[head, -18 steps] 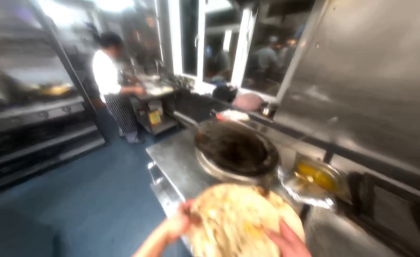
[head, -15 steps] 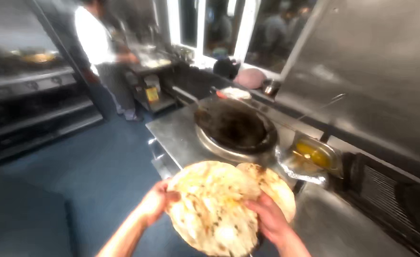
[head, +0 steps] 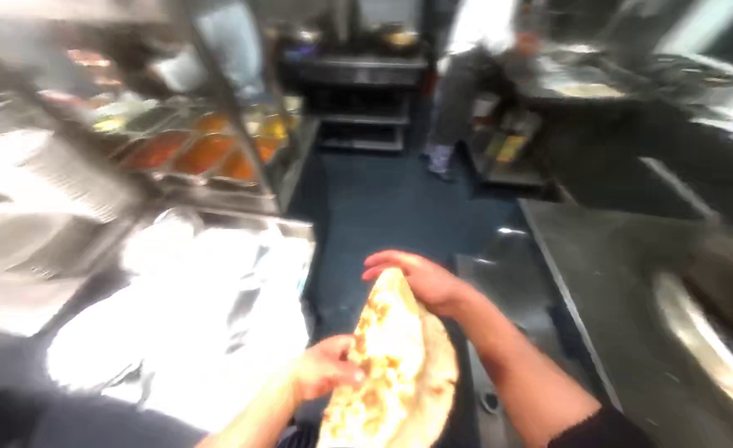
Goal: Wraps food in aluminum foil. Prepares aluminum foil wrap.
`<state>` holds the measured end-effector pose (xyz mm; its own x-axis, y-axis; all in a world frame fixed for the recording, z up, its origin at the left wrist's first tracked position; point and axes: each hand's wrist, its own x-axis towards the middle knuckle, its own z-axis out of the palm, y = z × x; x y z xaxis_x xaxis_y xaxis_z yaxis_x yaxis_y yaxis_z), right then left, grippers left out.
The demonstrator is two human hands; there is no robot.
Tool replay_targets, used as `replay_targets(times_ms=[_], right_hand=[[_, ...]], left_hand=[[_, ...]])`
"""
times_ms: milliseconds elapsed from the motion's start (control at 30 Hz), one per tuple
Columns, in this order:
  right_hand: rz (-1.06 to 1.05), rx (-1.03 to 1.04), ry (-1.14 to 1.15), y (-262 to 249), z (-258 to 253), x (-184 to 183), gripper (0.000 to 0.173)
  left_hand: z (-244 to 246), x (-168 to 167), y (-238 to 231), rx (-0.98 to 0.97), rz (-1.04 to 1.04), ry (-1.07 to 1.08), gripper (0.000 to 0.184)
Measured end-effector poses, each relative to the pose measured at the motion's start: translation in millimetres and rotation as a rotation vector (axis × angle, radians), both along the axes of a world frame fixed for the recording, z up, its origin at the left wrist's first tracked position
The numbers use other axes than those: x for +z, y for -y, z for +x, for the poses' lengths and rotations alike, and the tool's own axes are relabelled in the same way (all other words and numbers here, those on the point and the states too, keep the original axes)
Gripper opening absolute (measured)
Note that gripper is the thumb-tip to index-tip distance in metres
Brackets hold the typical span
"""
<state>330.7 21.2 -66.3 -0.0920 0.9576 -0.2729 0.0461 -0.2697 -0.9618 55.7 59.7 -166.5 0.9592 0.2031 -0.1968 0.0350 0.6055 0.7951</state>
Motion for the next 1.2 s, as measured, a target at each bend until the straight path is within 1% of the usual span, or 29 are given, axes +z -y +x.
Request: replay_targets(times_ms=[33,67,100,133,167,200,233,267,333,367,400,467,500,533,567,600,667,700,733,867,967,1033,1067,1100,1167,1200], right_hand=[[-0.007,-0.015,-0.052,-20,-20,-5,0.042],[-0.019,-0.067,-0.128,-33,-41,-15,0.043],[-0.045,-0.114,-0.201,-40,-62,-29,0.049],[-0.08,-0.13,-0.257,-44,-86,-45,0.064],[-0.113,-0.15,-0.296,-47,-116,-60,0.075],[-0.141,-0.163,-0.301,-52,-146,-73,0.072],[-0.163,-0.165,-0.258,-63,-172,-81,0.065],[-0.175,-0.16,-0.165,-80,-194,-86,0.061],[-0.187,-0.102,0.039,-120,-224,-85,0.054],[-0.181,-0.039,0.092,-140,-230,-83,0.05],[-0.172,0.041,0.12,-161,-233,-81,0.048],[-0.181,0.247,0.2,-207,-242,-81,0.048],[-0.189,0.374,0.269,-230,-250,-87,0.049],[-0.194,0.513,0.341,-254,-263,-99,0.051],[-0.197,0.659,0.417,-275,-277,-119,0.052],[-0.186,0.792,0.508,-291,-292,-146,0.051],[-0.134,0.988,0.742,-309,-313,-196,0.06],[-0.107,1.021,0.845,-312,-318,-212,0.067],[-0.1,1.02,0.89,-308,-318,-219,0.07],[-0.08,1.095,0.93,-296,-305,-222,0.063],[-0.102,1.151,0.937,-292,-304,-218,0.062],[-0.079,1.111,0.92,-290,-306,-218,0.058],[-0.042,1.083,0.905,-287,-308,-218,0.056],[0.016,1.053,0.879,-283,-309,-222,0.053],[0.178,0.95,0.862,-272,-309,-235,0.049],[0.273,0.874,0.879,-265,-305,-238,0.051]], left_hand=[[-22,-5,-4,0.131,-0.044,0.028,0.043],[-45,-8,-10,0.256,-0.08,0.038,0.047],[-63,-9,-17,0.38,-0.096,0.019,0.052],[-78,-10,-26,0.502,-0.093,-0.023,0.054],[-91,-13,-36,0.602,-0.07,-0.08,0.053],[-104,-21,-45,0.673,-0.027,-0.148,0.052],[-116,-32,-51,0.718,0.05,-0.244,0.053],[-131,-42,-55,0.745,0.156,-0.343,0.056],[-165,-64,-52,0.792,0.42,-0.484,0.063],[-183,-77,-44,0.801,0.612,-0.547,0.063],[-202,-91,-36,0.781,0.87,-0.634,0.059],[-234,-129,-22,0.71,1.474,-0.784,0.045],[-247,-148,-18,0.631,1.667,-0.837,0.044],[-257,-164,-16,0.568,1.803,-0.885,0.047],[-262,-177,-17,0.521,1.894,-0.931,0.047],[-263,-185,-18,0.491,1.947,-0.974,0.041],[-266,-189,-25,0.51,1.98,-0.98,0.019],[-267,-186,-25,0.527,1.973,-0.955,0.017],[-268,-180,-21,0.539,1.953,-0.926,0.017],[-260,-150,-29,0.601,1.927,-0.936,0.021],[-241,-128,-66,0.667,1.943,-0.935,0.023],[-228,-126,-95,0.682,1.93,-0.96,0.022],[-223,-129,-108,0.655,1.899,-0.994,0.019],[-221,-132,-119,0.589,1.841,-1.042,0.015],[-218,-137,-140,0.38,1.683,-1.162,0.016],[-216,-135,-149,0.261,1.587,-1.201,0.019]])
